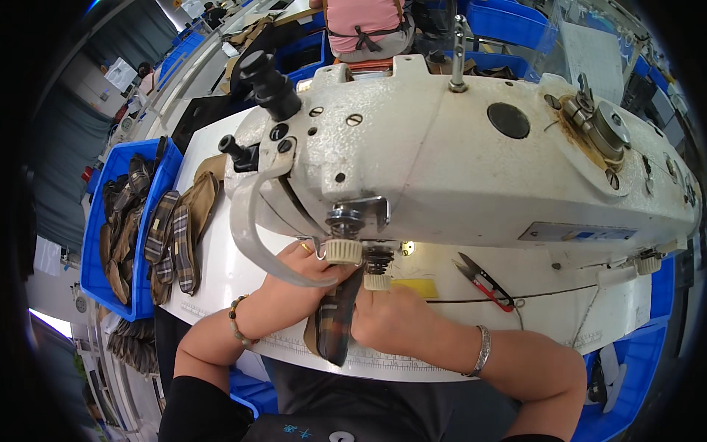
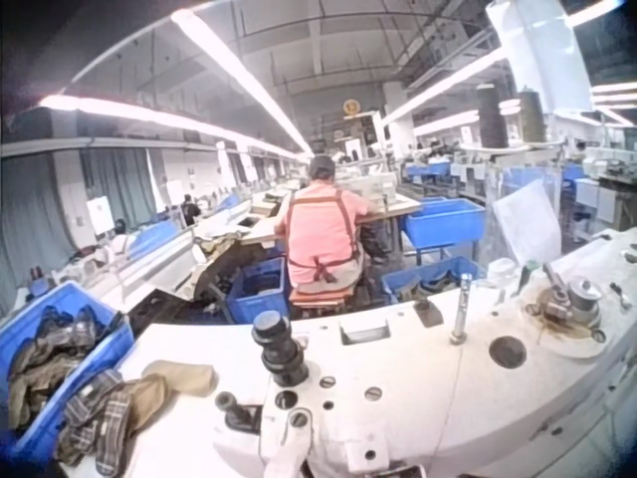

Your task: Using an industrial sewing machine to stitch plaid fabric components onto shoe soles.

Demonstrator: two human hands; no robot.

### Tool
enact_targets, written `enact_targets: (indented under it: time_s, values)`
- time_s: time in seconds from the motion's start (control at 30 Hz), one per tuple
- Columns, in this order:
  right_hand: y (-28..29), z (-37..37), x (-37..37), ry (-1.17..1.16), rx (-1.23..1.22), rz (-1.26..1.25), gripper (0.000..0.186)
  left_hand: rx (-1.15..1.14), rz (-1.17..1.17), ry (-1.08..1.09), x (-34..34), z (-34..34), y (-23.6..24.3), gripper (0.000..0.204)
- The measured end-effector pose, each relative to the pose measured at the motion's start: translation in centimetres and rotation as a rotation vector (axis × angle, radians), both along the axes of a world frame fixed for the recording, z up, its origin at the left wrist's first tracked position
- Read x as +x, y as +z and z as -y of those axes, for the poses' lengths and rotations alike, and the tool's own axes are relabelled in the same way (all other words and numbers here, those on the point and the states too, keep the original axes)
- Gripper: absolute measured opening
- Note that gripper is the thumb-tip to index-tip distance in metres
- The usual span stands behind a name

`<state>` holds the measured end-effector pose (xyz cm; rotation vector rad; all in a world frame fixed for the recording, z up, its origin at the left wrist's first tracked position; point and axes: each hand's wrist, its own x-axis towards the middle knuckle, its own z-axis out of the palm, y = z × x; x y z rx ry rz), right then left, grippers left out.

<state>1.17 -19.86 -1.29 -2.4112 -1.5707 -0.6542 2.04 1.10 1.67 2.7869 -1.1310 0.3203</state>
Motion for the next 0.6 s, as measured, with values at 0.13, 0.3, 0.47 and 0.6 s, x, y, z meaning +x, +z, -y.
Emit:
enact_targets:
  time_s: [0.13, 0.3, 0.47, 0.6]
  values:
    - [-0.5, 0.1, 0.6, 0.009, 0.05, -0.027, 0.013, -0.068, -0.082, 0.002, 1.0, -0.2, -0.2, 0.04]
    - [0.3, 0.0, 0.5, -0.007, 0.007, 0.003, 0.014, -0.054, -0.042, -0.067, 0.0, -0.8, 0.6, 0.039]
    - [-0.4, -0.2, -0.9, 0.051, 0.02, 0.03, 0.016, 0.025, -0.051, -0.056, -0.5, -0.2, 1.2, 0.038]
    - [-0.4, 0.2, -0.9, 0.085, -0.027, 0.0, 0.016, 0.043, -0.052, -0.044, -0.5, 0.2, 1.1, 0.038]
